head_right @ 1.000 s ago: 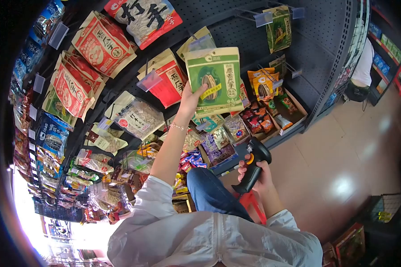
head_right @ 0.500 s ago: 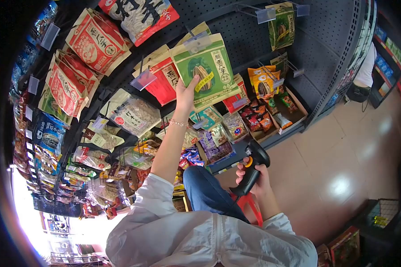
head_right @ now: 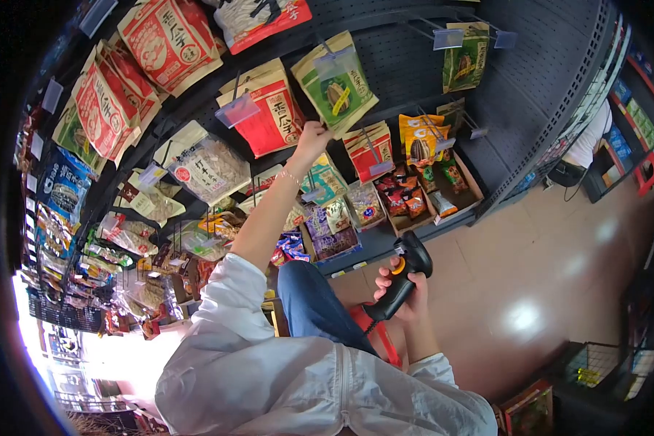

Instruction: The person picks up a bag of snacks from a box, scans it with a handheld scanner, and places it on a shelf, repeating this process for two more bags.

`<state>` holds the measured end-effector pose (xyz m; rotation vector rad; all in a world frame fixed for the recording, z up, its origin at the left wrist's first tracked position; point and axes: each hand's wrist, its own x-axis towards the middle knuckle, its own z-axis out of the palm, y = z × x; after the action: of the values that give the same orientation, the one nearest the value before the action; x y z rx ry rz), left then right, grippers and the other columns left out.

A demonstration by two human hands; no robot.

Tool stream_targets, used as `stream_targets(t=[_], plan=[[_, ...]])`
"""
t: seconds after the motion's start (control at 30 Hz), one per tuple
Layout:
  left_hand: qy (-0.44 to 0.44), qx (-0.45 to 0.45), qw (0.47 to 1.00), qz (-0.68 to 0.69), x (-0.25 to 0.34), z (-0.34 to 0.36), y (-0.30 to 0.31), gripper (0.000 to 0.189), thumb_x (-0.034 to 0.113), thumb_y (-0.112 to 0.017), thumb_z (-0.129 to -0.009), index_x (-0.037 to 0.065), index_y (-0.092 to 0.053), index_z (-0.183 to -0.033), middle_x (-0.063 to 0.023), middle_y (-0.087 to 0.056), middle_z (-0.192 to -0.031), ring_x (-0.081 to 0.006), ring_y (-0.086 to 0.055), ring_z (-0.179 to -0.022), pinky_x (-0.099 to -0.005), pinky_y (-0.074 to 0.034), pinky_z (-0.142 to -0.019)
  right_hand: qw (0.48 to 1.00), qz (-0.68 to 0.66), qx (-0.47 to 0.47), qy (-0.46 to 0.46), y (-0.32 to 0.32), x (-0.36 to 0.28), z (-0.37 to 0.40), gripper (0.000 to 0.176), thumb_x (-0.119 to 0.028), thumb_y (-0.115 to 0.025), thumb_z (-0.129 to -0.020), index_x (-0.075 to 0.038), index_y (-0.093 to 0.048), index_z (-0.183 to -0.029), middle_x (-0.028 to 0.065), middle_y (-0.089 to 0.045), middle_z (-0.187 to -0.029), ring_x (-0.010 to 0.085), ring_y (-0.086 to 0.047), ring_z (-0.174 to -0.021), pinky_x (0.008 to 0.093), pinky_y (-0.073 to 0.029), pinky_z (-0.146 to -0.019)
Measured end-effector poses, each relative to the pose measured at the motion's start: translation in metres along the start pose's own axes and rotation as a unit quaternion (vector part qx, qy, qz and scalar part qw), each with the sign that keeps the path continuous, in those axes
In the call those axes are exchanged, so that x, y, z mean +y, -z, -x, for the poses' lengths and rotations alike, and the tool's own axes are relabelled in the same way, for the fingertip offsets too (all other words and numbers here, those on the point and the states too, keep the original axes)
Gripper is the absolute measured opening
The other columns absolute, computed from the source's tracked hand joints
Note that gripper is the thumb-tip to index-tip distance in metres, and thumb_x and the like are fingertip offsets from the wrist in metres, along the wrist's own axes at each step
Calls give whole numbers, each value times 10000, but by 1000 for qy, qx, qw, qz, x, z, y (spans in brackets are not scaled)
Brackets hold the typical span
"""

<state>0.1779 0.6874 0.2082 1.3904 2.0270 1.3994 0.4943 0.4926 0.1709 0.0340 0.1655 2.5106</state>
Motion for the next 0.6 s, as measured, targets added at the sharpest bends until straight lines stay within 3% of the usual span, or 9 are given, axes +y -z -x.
stream_targets(t=[0.1, 0.13, 0.23, 0.27, 0.37, 0.4, 0.5, 0.53, 0.6], plan=[[106, -239, 964, 46, 22, 46, 37, 384, 197, -543, -766, -31, -426, -1052, -77, -574, -879, -121, -551, -727, -273, -453, -537, 1000, 4, 7, -10, 1, 7, -2, 304, -181, -538, -704, -106, -445, -983, 50, -370, -884, 134, -386, -762, 306, -380, -702], [112, -330, 937, 27, 30, 59, 52, 321, 210, -525, -783, -3, -473, -1018, -64, -571, -901, -104, -536, -747, -244, -441, -565, 1000, 4, 13, -16, 1, 10, -3, 299, -182, -537, -702, -105, -446, -976, 47, -372, -883, 133, -386, -762, 304, -381, -700], [105, -436, 892, 58, 10, 107, 76, 317, 271, -516, -815, 39, -495, -1030, -24, -554, -886, -84, -500, -793, -200, -402, -641, 998, 3, 22, -58, 0, 20, -10, 303, -178, -536, -698, -102, -447, -978, 42, -377, -885, 129, -391, -763, 296, -389, -697], [121, -416, 898, 73, 1, 121, 85, 317, 271, -516, -815, 39, -495, -1030, -24, -554, -886, -84, -500, -793, -200, -402, -641, 997, -3, 18, -78, 0, 23, -13, 304, -177, -536, -697, -101, -447, -977, 41, -379, -886, 129, -393, -763, 292, -392, -696], [86, -499, 862, 29, -38, 172, 112, 333, 290, -490, -830, 10, -503, -1012, -41, -560, -870, -114, -511, -782, -251, -425, -684, 992, 0, 27, -126, -3, 36, -20, 326, -175, -550, -705, -94, -431, -997, 51, -377, -894, 134, -389, -768, 292, -390, -688], [112, -471, 874, 48, -52, 190, 119, 333, 290, -490, -830, 10, -503, -1012, -41, -560, -870, -114, -511, -782, -251, -425, -684, 991, -12, 22, -129, -3, 40, -23, 344, -183, -556, -708, -90, -421, -1009, 59, -373, -900, 141, -383, -769, 302, -385, -684], [2, -423, 905, -38, -89, 250, 142, 370, 328, -492, -800, -36, -553, -826, -91, -549, -666, -158, -507, -619, -318, -407, -568, 981, -11, 12, -192, -1, 56, -25, 335, -168, -561, -722, -83, -419, -1013, 53, -363, -911, 138, -380, -768, 294, -382, -688], [22, -397, 917, -31, -95, 268, 151, 370, 328, -492, -800, -36, -553, -826, -91, -549, -666, -158, -507, -619, -318, -407, -568, 980, -19, -4, -198, 1, 61, -26, 333, -160, -561, -723, -81, -420, -1015, 52, -361, -911, 138, -379, -766, 291, -380, -692], [129, -469, 861, -146, -100, 299, 168, 354, 332, -502, -813, 17, -537, -971, -109, -580, -921, -205, -542, -868, -309, -416, -744, 971, -12, 11, -237, 7, 69, -29, 329, -147, -558, -728, -79, -421, -1019, 51, -367, -907, 139, -383, -765, 289, -387, -693]])
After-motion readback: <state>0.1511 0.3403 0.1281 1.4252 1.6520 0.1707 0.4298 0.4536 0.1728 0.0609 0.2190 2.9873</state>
